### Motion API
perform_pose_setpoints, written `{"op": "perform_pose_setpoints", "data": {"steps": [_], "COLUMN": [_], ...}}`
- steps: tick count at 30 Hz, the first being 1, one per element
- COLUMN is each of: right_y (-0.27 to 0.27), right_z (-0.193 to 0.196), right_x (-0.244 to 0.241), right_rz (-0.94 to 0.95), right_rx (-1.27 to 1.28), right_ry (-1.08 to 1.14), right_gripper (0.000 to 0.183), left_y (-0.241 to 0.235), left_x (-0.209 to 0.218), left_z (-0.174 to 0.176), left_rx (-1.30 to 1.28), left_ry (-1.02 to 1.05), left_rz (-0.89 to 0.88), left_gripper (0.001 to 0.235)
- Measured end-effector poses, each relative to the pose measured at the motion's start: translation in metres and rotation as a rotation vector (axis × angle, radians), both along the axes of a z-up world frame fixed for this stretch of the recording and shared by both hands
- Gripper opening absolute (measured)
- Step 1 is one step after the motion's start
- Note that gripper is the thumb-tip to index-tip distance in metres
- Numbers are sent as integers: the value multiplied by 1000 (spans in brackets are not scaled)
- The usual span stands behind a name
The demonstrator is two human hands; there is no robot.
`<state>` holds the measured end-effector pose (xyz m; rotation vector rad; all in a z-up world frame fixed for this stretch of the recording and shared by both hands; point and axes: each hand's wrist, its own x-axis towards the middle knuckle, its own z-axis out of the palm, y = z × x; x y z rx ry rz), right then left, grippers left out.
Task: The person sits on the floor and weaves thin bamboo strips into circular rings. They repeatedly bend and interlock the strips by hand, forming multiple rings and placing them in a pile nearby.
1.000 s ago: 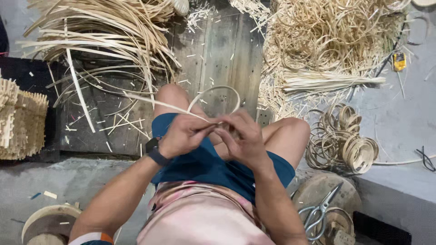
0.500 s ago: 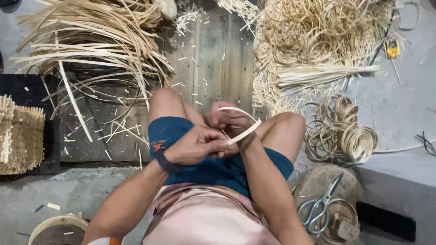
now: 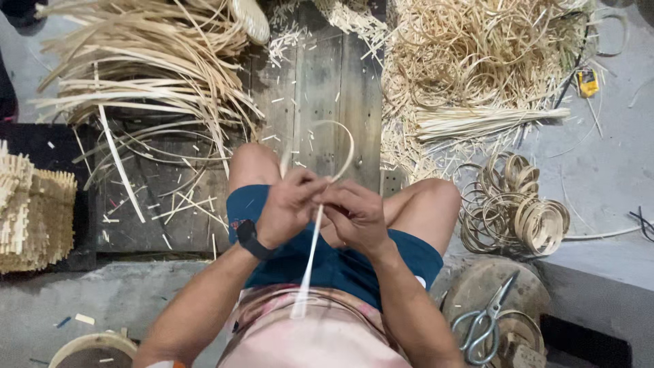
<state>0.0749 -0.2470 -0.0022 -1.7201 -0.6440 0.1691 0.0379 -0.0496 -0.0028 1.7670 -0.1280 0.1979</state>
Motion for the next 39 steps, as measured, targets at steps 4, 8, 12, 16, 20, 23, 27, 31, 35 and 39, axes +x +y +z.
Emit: {"op": "perform_pose_setpoints", "data": {"steps": [4, 8, 12, 16, 20, 23, 27, 31, 35, 39], "right_y": [6, 22, 42, 51, 34, 30, 40, 36, 28, 27], "right_z": [-47, -73, -65, -39, -11, 9, 18, -5, -32, -28], "right_x": [7, 9, 4, 6, 21, 29, 17, 7, 9, 6], "right_rz": [-82, -70, -18, 102, -18, 17, 45, -62, -130, -360], "right_rx": [266, 705, 742, 993, -47, -391, -291, -185, 202, -5], "right_ry": [656, 1082, 1071, 1184, 292, -386, -547, -347, 304, 84], "right_gripper": [10, 17, 15, 20, 9, 14, 28, 22, 7, 5], "left_y": [-10, -26, -38, -30, 7, 21, -3, 0, 4, -10], "left_x": [0, 1, 0, -2, -7, -4, 3, 0, -5, -3], "left_z": [-6, -5, 10, 21, -2, -37, -74, -87, -82, -74], "left_rx": [-581, -573, -182, 170, -250, -505, -474, -533, -842, -889], "left_ry": [302, 228, -121, -299, 520, 737, 623, 571, 593, 549], "left_rz": [179, 231, 397, 441, 123, -15, 109, 141, 26, 42], "left_gripper": [22, 22, 21, 24, 24, 17, 16, 17, 19, 19]}}
